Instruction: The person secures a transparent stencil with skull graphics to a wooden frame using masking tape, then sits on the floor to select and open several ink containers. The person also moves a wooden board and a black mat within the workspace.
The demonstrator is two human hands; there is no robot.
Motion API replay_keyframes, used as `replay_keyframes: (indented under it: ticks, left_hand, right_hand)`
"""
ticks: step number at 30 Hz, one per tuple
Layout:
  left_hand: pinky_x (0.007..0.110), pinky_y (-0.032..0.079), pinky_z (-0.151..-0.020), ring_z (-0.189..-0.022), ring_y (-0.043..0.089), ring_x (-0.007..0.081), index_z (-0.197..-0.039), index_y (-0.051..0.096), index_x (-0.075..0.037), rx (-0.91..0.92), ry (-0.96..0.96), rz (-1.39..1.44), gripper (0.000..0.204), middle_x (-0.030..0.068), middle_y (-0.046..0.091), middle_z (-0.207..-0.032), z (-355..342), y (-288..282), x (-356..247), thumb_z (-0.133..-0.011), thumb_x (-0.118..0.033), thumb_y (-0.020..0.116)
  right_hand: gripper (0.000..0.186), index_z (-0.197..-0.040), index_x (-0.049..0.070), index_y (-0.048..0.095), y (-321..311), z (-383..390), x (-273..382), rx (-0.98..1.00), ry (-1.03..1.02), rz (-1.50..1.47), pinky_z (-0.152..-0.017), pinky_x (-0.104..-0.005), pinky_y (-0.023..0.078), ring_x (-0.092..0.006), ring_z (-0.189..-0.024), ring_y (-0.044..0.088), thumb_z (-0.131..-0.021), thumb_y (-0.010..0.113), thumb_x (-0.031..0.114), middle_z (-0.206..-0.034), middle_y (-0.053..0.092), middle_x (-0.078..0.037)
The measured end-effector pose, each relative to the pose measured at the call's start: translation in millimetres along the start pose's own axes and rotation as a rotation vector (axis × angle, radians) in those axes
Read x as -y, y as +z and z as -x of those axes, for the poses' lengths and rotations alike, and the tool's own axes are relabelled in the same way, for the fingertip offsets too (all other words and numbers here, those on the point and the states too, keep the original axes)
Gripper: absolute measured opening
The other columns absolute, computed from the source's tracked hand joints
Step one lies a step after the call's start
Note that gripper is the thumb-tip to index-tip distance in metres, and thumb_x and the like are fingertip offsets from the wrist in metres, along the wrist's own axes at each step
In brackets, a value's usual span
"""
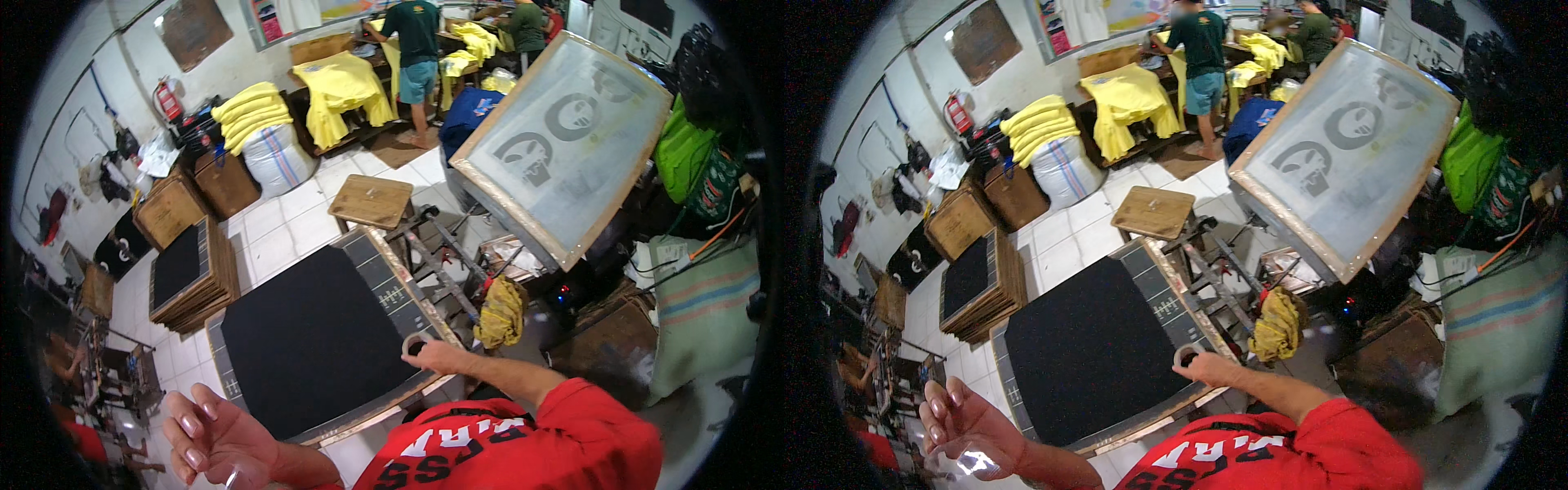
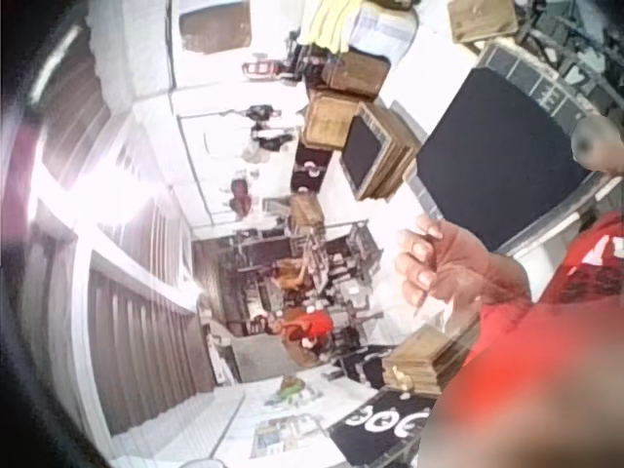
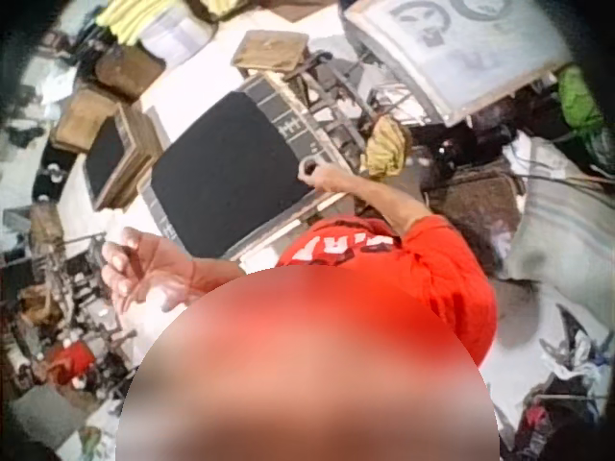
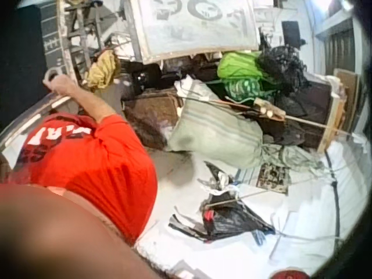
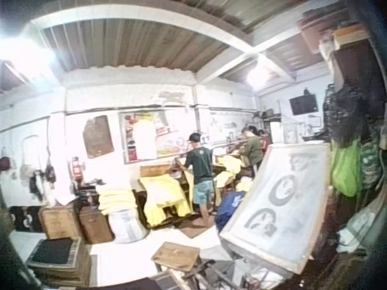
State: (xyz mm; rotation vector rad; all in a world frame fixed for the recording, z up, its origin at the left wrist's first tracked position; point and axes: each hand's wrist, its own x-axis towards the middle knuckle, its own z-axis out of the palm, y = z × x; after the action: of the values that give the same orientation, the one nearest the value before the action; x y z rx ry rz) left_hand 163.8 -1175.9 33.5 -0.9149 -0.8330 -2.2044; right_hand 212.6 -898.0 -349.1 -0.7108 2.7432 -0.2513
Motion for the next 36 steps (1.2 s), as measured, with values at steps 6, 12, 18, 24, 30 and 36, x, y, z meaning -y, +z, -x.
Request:
replay_keyframes:
  ticks: [6,12,18,24,30,36]
  left_hand:
    - [0.032,0.035,-0.079,-0.092,0.047,0.0155,-0.089,0.076,-0.016,0.176,-0.17,0.106,0.01,-0.0053,0.059,-0.084,25.1,64.5,40.2,-0.093,-0.024,0.074]
    - [0.031,0.032,-0.079,-0.093,0.047,0.0162,-0.088,0.072,-0.013,0.146,-0.156,0.278,0.011,-0.0047,0.058,-0.084,86.7,175.0,104.3,-0.082,-0.013,0.081]
    - [0.031,0.032,-0.083,-0.099,0.046,0.0154,-0.09,0.071,-0.017,0.219,-0.205,0.403,0.022,-0.0072,0.056,-0.086,150.5,281.4,182.0,-0.074,-0.018,0.085]
    - [0.032,0.033,-0.082,-0.097,0.044,0.0147,-0.098,0.072,-0.021,0.33,-0.275,0.335,0.014,-0.0066,0.055,-0.086,190.2,356.2,254.1,-0.086,-0.02,0.08]
    - [0.037,0.043,-0.085,-0.102,0.05,0.0213,-0.106,0.067,-0.011,0.437,-0.281,0.129,0.018,0.0075,0.057,-0.099,218.1,431.8,398.1,-0.092,0.001,0.065]
    - [0.028,0.049,-0.092,-0.099,0.065,0.0147,-0.114,0.07,0.0,0.278,-0.768,0.351,0.022,0.0086,0.071,-0.109,230.1,578.2,609.3,-0.092,-0.005,0.072]
  right_hand:
    - [0.071,-0.148,0.008,0.047,-84.7,61.5,11.4,-0.838,-0.123,-0.408,-0.099,-0.0426,0.048,-0.0325,-0.111,0.059,-0.088,0.076,0.033,-0.119,0.059,-0.015]
    - [0.072,-0.121,0.009,0.043,-253.2,268.6,4.9,-1.711,-0.26,-0.474,-0.091,-0.0436,0.049,-0.0315,-0.105,0.061,-0.073,0.094,0.025,-0.115,0.061,-0.015]
    - [0.032,-0.106,0.012,0.048,-305.7,401.4,-38.2,-1.871,-0.437,-0.278,-0.074,-0.0335,0.041,-0.0185,-0.079,0.059,-0.089,0.073,0.02,-0.081,0.072,-0.003]
    - [0.037,-0.105,0.015,0.045,-301.0,471.9,-99.1,-1.785,-0.23,-0.325,-0.07,-0.0315,0.04,-0.0156,-0.077,0.056,-0.087,0.078,0.018,-0.075,0.07,0.0]
    - [0.031,-0.098,0.012,0.064,-312.7,511.1,-236.8,-1.514,0.349,-0.096,-0.074,-0.0335,0.039,-0.0182,-0.077,0.054,-0.075,0.084,0.005,-0.087,0.07,0.002]
    - [0.014,-0.091,0.007,0.076,-383.1,524.9,-425.5,-1.891,0.857,-0.241,-0.075,-0.0272,0.044,-0.0134,-0.08,0.061,-0.084,0.082,0.017,-0.089,0.073,-0.002]
